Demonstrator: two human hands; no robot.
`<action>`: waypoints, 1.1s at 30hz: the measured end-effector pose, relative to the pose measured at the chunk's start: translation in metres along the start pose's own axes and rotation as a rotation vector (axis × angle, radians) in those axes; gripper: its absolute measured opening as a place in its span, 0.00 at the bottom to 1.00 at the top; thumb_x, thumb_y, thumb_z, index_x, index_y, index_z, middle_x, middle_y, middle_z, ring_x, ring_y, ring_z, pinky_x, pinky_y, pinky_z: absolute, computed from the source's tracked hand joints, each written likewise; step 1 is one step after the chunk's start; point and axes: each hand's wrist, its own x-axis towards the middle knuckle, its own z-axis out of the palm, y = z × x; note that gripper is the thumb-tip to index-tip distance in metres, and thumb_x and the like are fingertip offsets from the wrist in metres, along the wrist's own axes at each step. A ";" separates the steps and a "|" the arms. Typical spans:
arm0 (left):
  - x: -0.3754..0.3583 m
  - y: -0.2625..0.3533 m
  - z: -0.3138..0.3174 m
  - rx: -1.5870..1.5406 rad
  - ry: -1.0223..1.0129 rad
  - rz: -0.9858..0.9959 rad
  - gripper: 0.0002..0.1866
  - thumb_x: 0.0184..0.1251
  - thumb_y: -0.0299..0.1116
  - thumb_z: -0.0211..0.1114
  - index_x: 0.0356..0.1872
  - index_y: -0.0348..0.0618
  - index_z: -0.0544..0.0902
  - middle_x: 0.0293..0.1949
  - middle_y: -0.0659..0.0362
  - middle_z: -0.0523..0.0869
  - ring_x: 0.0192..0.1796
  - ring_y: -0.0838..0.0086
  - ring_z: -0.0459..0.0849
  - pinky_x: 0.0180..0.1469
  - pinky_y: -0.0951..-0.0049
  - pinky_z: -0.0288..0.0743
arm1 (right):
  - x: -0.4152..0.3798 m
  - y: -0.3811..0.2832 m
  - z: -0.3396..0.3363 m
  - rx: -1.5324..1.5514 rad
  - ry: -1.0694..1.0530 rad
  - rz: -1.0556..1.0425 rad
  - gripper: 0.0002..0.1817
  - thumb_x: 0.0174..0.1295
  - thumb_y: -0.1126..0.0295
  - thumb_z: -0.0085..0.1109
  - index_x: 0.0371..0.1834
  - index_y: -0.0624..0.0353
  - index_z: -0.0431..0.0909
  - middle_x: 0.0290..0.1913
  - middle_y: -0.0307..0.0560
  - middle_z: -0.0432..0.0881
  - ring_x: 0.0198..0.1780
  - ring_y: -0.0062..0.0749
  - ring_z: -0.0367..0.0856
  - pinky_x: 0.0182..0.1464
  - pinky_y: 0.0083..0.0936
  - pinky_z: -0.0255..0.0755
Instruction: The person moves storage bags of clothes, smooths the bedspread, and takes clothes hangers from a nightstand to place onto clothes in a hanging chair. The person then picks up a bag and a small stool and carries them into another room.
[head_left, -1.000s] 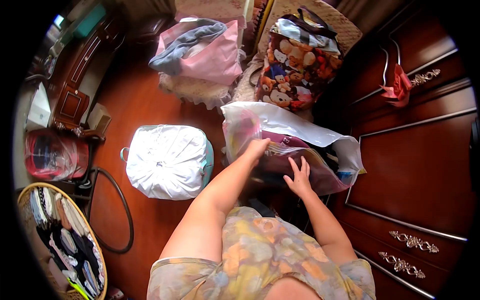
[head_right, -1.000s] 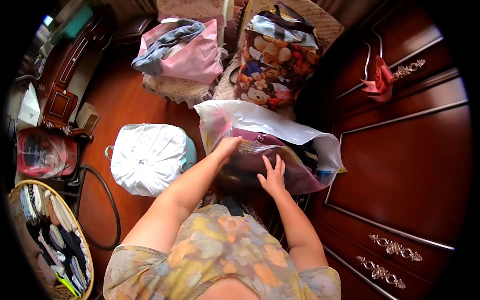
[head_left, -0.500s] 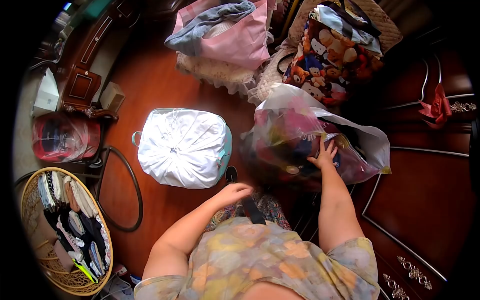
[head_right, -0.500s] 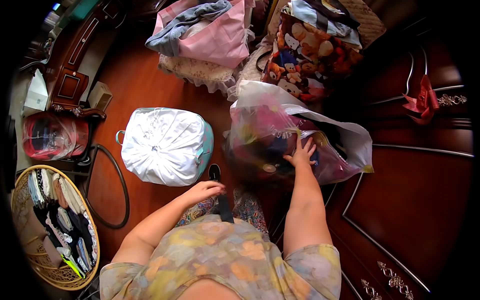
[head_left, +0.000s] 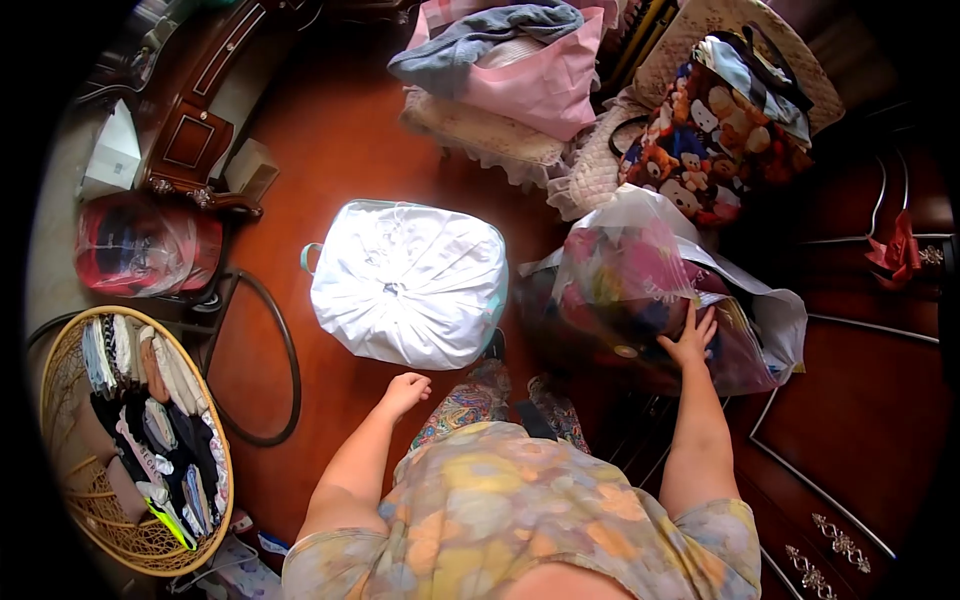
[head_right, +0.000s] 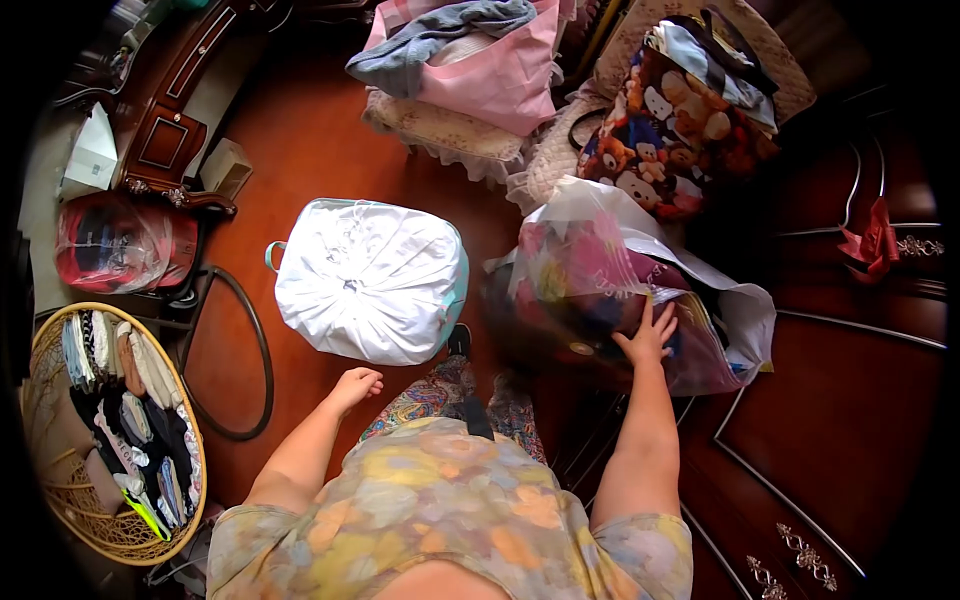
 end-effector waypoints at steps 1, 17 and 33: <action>0.003 0.004 -0.003 0.004 -0.018 0.012 0.12 0.51 0.31 0.50 0.33 0.32 0.74 0.27 0.55 0.77 0.27 0.77 0.75 0.32 0.80 0.68 | -0.005 -0.002 0.000 0.017 0.019 -0.003 0.50 0.28 0.62 0.66 0.57 0.33 0.42 0.61 0.40 0.27 0.62 0.44 0.29 0.50 0.57 0.46; 0.047 0.002 -0.074 0.161 -0.040 0.070 0.11 0.49 0.29 0.48 0.32 0.33 0.75 0.23 0.58 0.77 0.23 0.78 0.74 0.26 0.81 0.67 | -0.087 -0.002 0.078 0.691 0.385 -0.047 0.06 0.48 0.72 0.46 0.29 0.60 0.71 0.27 0.47 0.73 0.29 0.37 0.73 0.34 0.25 0.67; 0.007 -0.012 -0.070 0.630 -0.258 0.317 0.09 0.52 0.33 0.54 0.21 0.38 0.77 0.09 0.63 0.70 0.12 0.83 0.66 0.14 0.82 0.58 | -0.274 0.001 0.168 0.591 -0.237 0.177 0.08 0.40 0.71 0.56 0.27 0.56 0.76 0.26 0.45 0.77 0.28 0.28 0.74 0.33 0.22 0.68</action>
